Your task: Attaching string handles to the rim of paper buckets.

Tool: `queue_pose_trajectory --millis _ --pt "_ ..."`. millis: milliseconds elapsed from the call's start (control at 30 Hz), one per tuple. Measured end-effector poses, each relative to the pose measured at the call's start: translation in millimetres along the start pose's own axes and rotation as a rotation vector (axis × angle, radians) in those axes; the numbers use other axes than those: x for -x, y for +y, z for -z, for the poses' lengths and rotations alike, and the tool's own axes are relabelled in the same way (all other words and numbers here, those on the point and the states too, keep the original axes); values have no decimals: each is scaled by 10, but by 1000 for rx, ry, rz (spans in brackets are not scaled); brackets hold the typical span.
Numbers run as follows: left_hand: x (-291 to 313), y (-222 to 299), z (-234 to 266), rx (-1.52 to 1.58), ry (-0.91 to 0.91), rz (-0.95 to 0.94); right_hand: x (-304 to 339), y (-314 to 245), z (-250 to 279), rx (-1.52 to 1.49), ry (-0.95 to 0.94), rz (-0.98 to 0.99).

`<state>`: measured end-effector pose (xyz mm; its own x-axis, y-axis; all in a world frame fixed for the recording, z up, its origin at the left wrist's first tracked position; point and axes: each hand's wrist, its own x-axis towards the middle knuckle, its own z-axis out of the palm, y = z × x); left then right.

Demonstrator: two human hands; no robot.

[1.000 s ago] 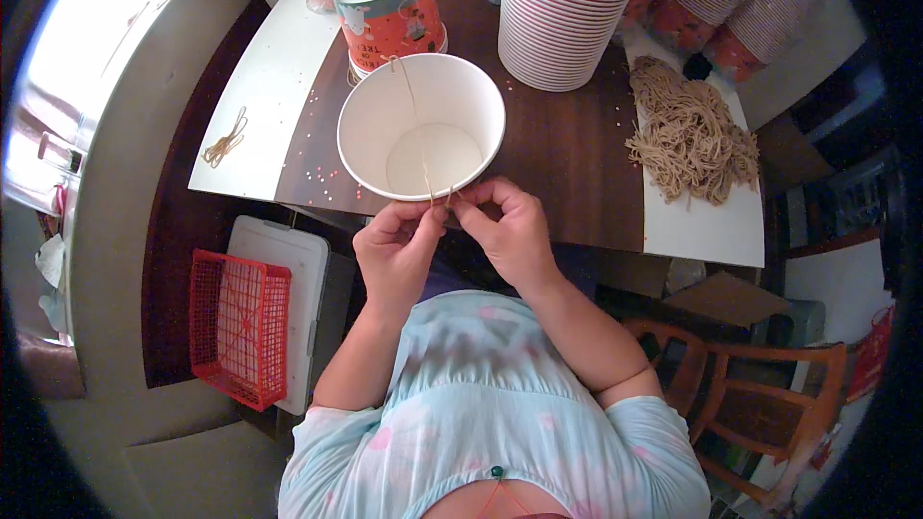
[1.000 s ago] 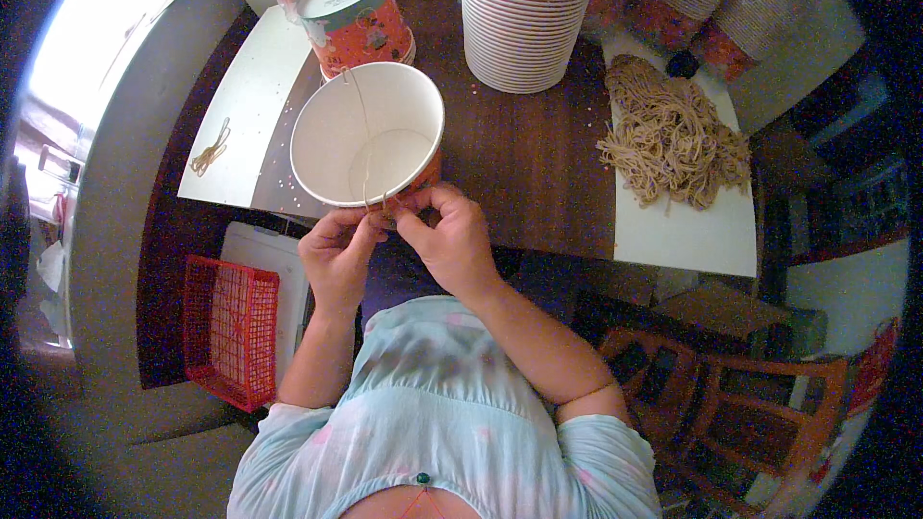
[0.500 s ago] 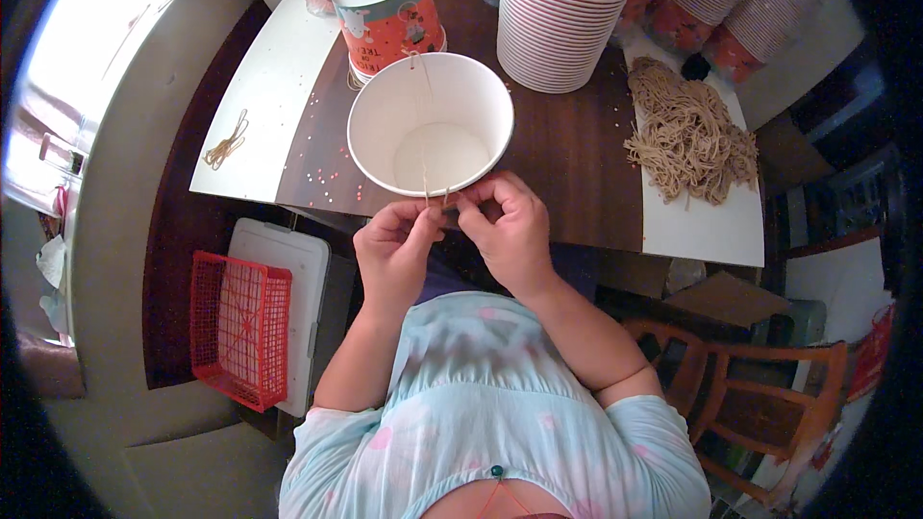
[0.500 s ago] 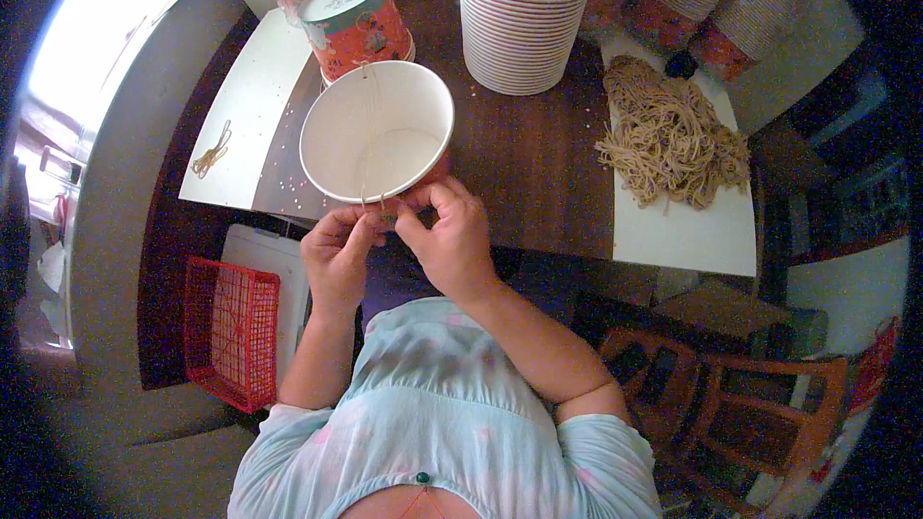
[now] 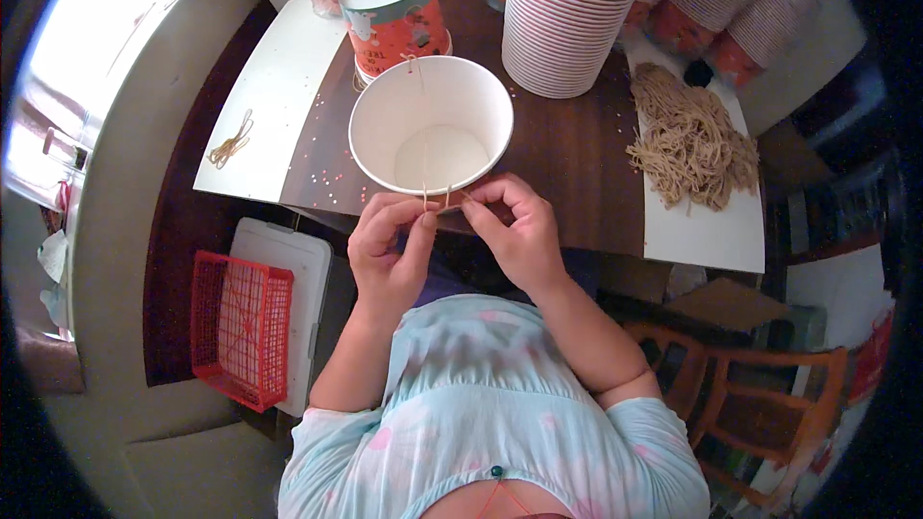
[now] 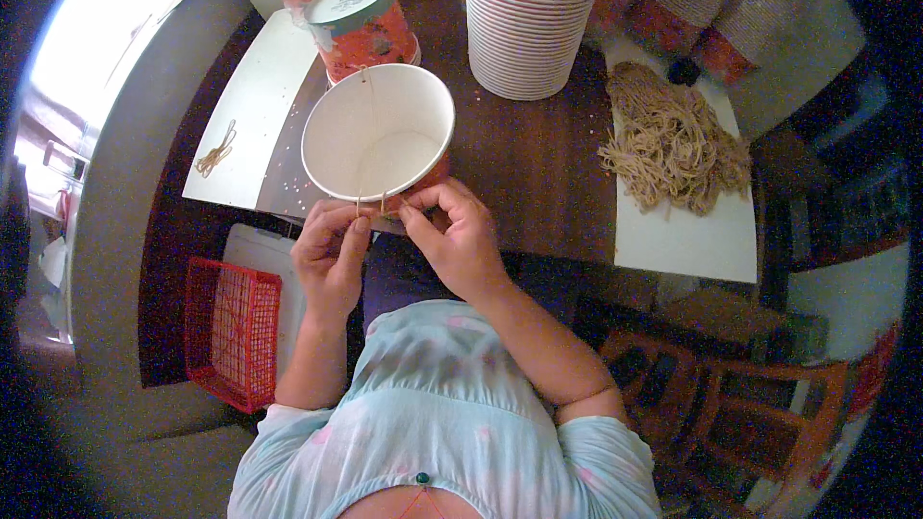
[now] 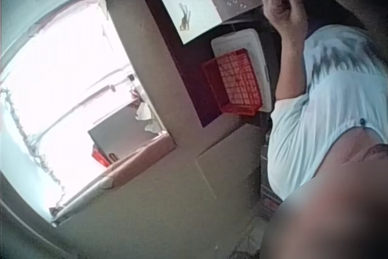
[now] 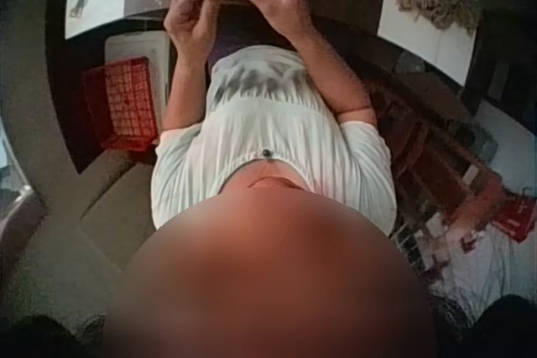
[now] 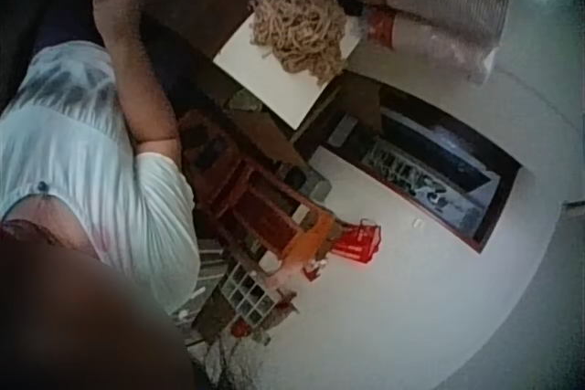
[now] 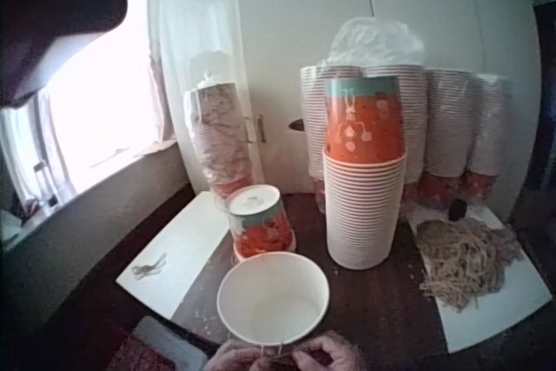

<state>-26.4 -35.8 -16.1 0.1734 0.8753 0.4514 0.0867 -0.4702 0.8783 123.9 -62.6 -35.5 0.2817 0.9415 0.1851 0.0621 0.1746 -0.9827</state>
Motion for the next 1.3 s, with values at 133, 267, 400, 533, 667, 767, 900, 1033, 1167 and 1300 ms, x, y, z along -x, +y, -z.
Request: queue_pose_trajectory --millis 133,267,400,533,667,767,900,1033,1167,1300 --pt "-15 -1 9 19 34 -66 51 -210 19 210 37 127" --pt "-52 60 4 -13 39 -116 9 -270 -17 512 101 668" --pt "-54 75 20 -21 29 -152 -89 -249 -99 524 50 731" --pt "-59 119 60 43 15 -126 -91 -253 -162 410 21 691" --pt "-64 133 103 323 -34 11 -78 -278 -138 528 52 717" --pt "-124 139 142 450 -58 -59 -130 -256 -92 555 33 713" --pt "-176 122 185 561 -114 -70 -163 -291 -66 595 52 719" --pt "-209 123 184 715 -138 24 -193 -320 -59 644 32 729" --pt "-229 96 174 800 -111 61 -226 -332 -83 682 36 743" --pt "-271 114 175 820 -143 61 -232 -388 -62 730 27 737"
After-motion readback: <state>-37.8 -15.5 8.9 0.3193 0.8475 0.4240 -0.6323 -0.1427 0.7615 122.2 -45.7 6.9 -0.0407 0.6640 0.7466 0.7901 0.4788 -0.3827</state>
